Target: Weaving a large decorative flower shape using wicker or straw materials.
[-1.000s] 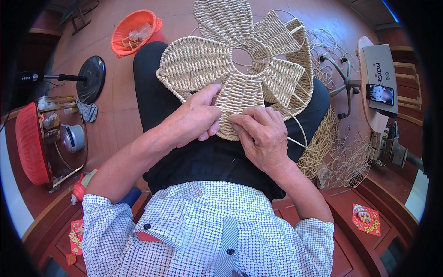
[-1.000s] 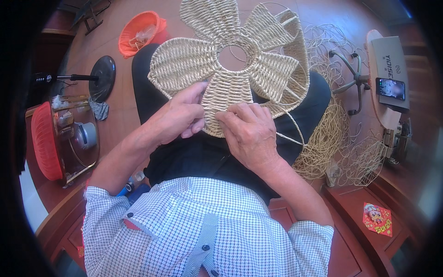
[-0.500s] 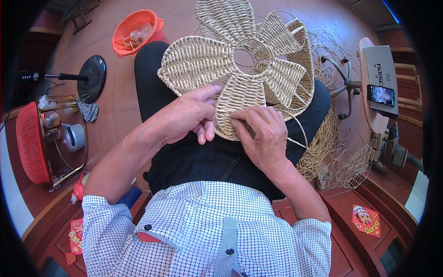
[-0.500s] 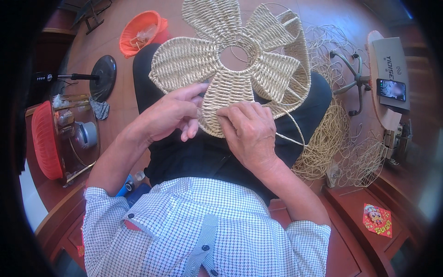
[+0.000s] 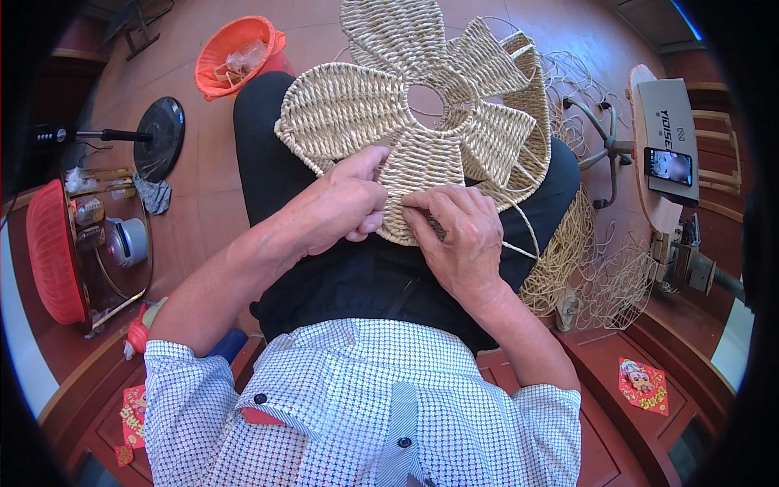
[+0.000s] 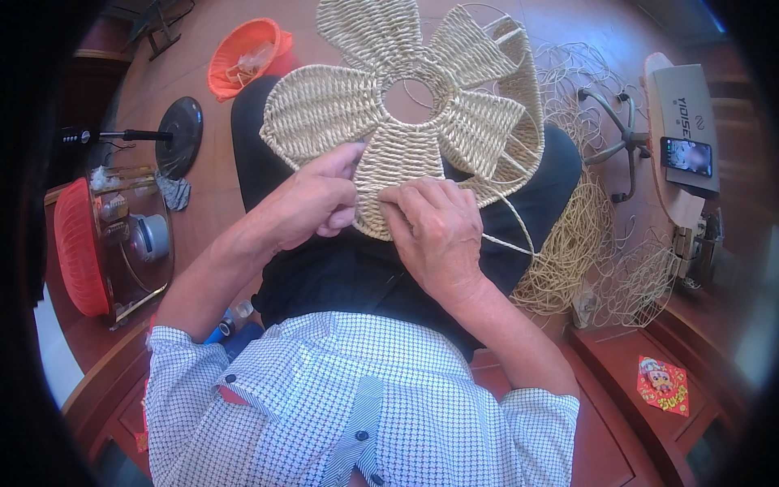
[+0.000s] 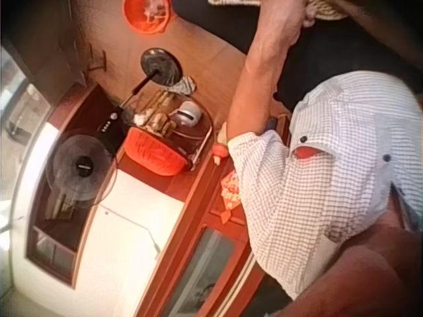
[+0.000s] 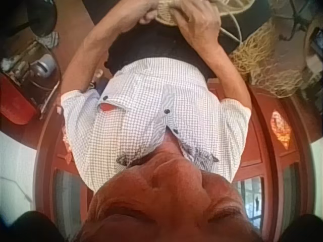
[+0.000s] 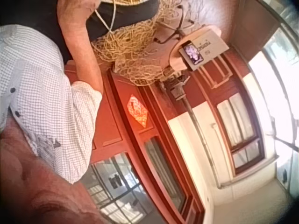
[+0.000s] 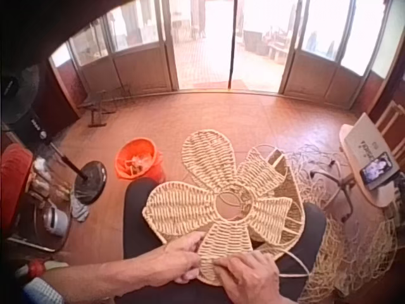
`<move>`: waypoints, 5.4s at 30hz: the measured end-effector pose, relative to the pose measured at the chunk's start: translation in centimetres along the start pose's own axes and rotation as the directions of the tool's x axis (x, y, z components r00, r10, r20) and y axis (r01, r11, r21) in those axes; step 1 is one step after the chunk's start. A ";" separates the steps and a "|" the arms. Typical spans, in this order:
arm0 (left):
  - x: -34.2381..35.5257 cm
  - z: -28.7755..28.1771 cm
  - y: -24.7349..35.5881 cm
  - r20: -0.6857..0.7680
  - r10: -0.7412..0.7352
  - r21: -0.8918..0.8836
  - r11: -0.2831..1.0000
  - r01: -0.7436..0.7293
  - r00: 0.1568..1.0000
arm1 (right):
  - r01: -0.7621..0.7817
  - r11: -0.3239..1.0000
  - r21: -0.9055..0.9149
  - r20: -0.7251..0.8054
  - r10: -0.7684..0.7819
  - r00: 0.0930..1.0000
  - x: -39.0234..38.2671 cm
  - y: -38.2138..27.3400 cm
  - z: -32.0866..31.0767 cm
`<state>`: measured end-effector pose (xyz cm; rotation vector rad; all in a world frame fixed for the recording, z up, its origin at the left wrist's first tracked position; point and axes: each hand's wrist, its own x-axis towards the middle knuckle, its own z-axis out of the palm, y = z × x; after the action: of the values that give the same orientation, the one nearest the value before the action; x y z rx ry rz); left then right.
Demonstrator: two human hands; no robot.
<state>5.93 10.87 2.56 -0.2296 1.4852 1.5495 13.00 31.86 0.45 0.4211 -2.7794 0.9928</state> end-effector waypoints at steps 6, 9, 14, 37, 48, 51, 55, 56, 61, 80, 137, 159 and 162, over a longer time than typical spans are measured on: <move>-0.6 -1.1 -0.1 0.033 0.008 -0.158 0.987 -0.002 0.999 | -0.002 1.000 -0.011 0.007 0.002 1.000 0.1 -0.1 0.0; -0.7 -1.0 -0.1 0.044 0.021 -0.165 0.986 -0.013 0.999 | -0.005 1.000 -0.004 0.006 0.005 1.000 0.1 -0.2 0.0; -0.6 -1.1 -0.3 0.064 0.010 -0.108 0.994 -0.003 0.998 | 0.003 1.000 -0.019 -0.005 -0.003 1.000 0.0 -0.3 0.3; -0.8 -0.4 -0.5 0.027 0.077 0.009 0.997 -0.078 0.997 | 0.133 0.990 -0.053 0.058 -0.130 0.990 0.0 0.2 0.4; -0.7 0.2 0.3 0.017 0.104 -0.013 0.994 -0.104 0.994 | 0.279 0.959 -0.054 0.134 -0.270 0.954 1.1 1.4 -0.6; -0.6 -0.1 0.3 0.038 0.111 -0.014 0.994 -0.111 0.993 | 0.289 0.955 -0.063 0.178 -0.274 0.945 1.9 1.4 -0.8; -0.7 -0.1 0.1 0.039 0.107 -0.017 0.994 -0.107 0.993 | 0.333 0.942 -0.050 0.194 -0.318 0.928 2.2 1.6 -0.5; -0.7 0.0 0.1 0.035 0.105 -0.026 0.994 -0.105 0.994 | 0.349 0.935 -0.057 0.224 -0.329 0.917 2.1 1.7 -0.5; -0.8 0.0 0.2 0.029 0.099 -0.023 0.995 -0.098 0.995 | 0.369 0.929 -0.035 0.294 -0.344 0.892 2.6 1.5 -0.9; -2.9 3.0 -3.0 -0.086 0.682 0.774 0.505 -0.382 0.727 | 0.132 0.955 0.266 0.176 -0.183 0.967 3.0 1.3 -1.3; -27.6 -44.8 -10.6 -0.798 0.587 0.338 0.627 0.702 -0.140 | -0.271 0.951 0.147 -0.073 0.283 0.956 -2.5 3.2 -3.9; -16.5 -34.5 -10.1 -0.767 0.637 0.640 0.767 0.036 0.080 | -0.319 0.939 0.125 -0.080 0.330 0.941 -2.7 2.8 -3.5; -25.8 -45.3 -12.0 -0.786 0.557 0.378 0.776 0.505 -0.268 | -0.320 0.938 0.136 -0.085 0.333 0.939 -2.7 2.9 -3.6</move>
<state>7.74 -42.58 1.04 -1.3994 3.3160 0.2011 14.81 36.85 0.82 -0.0870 -2.7545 1.2161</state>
